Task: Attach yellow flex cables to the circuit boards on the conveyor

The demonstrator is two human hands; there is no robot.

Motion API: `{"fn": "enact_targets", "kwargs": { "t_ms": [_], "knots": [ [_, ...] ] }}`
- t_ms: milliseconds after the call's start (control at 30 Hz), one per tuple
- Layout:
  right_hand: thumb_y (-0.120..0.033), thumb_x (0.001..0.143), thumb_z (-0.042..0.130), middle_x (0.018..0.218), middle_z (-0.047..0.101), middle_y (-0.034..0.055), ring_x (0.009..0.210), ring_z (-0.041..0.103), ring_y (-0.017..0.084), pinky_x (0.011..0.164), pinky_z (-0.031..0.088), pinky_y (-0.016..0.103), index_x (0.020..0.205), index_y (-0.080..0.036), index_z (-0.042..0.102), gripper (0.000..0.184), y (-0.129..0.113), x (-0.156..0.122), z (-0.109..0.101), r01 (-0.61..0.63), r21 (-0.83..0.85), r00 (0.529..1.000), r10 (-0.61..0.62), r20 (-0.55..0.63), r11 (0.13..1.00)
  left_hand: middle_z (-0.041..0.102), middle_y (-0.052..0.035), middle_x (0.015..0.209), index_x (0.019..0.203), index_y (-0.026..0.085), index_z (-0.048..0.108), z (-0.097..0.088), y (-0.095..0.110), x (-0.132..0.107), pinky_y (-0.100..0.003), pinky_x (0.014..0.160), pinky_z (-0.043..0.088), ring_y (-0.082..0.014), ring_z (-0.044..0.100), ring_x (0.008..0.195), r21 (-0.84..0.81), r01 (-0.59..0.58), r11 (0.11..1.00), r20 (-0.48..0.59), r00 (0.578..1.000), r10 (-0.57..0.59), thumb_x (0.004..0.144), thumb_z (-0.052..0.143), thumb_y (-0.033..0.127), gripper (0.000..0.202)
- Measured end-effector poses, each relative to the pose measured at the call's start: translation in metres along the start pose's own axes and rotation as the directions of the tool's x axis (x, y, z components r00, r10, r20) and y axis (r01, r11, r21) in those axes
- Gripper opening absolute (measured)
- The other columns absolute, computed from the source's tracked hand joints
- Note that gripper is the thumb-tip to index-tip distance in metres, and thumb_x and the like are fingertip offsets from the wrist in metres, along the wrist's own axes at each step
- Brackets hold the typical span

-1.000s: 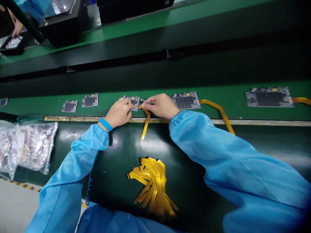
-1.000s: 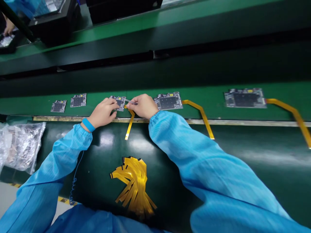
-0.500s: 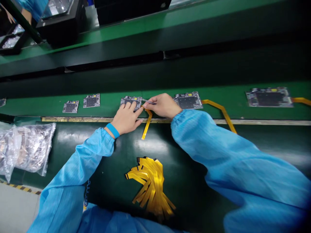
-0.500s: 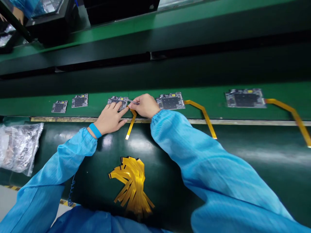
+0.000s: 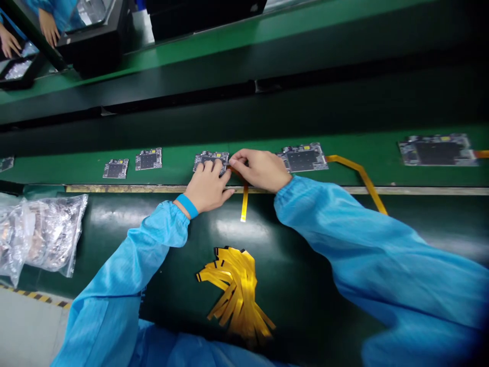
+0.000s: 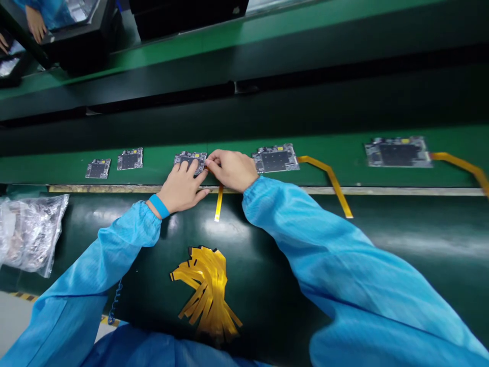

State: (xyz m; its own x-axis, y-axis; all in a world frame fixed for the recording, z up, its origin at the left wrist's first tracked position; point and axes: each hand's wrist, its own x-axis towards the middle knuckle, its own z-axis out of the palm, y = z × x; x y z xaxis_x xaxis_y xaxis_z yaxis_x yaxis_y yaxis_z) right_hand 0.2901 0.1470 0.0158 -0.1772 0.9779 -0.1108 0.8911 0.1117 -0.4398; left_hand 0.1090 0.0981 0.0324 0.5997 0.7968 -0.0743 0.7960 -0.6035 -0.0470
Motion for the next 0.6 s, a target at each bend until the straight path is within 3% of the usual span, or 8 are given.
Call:
{"fn": "enact_targets", "kwargs": {
  "t_ms": [133, 367, 533, 600],
  "knots": [
    [-0.043, 0.095, 0.066, 0.089, 0.081, 0.0038, 0.084, 0.071, 0.026, 0.064, 0.038, 0.032, 0.096, -0.027, 0.078, 0.019, 0.003, 0.001, 0.003, 0.003, -0.029, 1.000, -0.004, -0.022, 1.000, 0.056, -0.0251, 0.149, 0.149, 0.011, 0.058, 0.001, 0.004, 0.003, -0.051, 0.102, 0.039, -0.0398, 0.054, 0.121, 0.010, 0.001, 1.000, -0.010, 1.000, -0.001, 0.106, 0.048, 0.051, 0.060],
    [-0.045, 0.096, 0.067, 0.094, 0.081, 0.0060, 0.088, 0.071, 0.028, 0.067, 0.040, 0.034, 0.094, -0.028, 0.077, 0.020, 0.020, -0.002, 0.005, 0.020, -0.068, 0.999, -0.023, -0.045, 0.998, 0.054, -0.0239, 0.152, 0.146, 0.016, 0.061, 0.000, 0.009, 0.006, -0.053, 0.102, 0.040, -0.0404, 0.054, 0.122, -0.031, -0.005, 1.000, 0.001, 1.000, 0.005, 0.105, 0.050, 0.051, 0.055],
    [-0.047, 0.097, 0.065, 0.095, 0.080, 0.0071, 0.087, 0.071, 0.029, 0.066, 0.040, 0.035, 0.096, -0.027, 0.077, 0.024, 0.024, -0.008, 0.000, 0.027, -0.069, 0.998, -0.031, -0.060, 0.997, 0.048, -0.0210, 0.159, 0.146, 0.018, 0.060, -0.007, 0.002, 0.001, -0.051, 0.106, 0.041, -0.0390, 0.051, 0.131, -0.145, -0.036, 0.989, -0.033, 0.999, 0.032, 0.105, 0.054, 0.039, 0.046],
    [-0.047, 0.098, 0.062, 0.095, 0.080, 0.0080, 0.087, 0.071, 0.029, 0.067, 0.042, 0.035, 0.097, -0.026, 0.076, 0.025, 0.023, -0.018, -0.004, 0.021, -0.039, 0.996, -0.024, -0.092, 0.999, 0.052, -0.0195, 0.155, 0.140, 0.017, 0.063, -0.013, -0.002, -0.009, -0.048, 0.105, 0.042, -0.0365, 0.050, 0.133, -0.192, -0.061, 0.979, -0.041, 0.998, 0.054, 0.105, 0.054, 0.034, 0.040]
  ]
}}
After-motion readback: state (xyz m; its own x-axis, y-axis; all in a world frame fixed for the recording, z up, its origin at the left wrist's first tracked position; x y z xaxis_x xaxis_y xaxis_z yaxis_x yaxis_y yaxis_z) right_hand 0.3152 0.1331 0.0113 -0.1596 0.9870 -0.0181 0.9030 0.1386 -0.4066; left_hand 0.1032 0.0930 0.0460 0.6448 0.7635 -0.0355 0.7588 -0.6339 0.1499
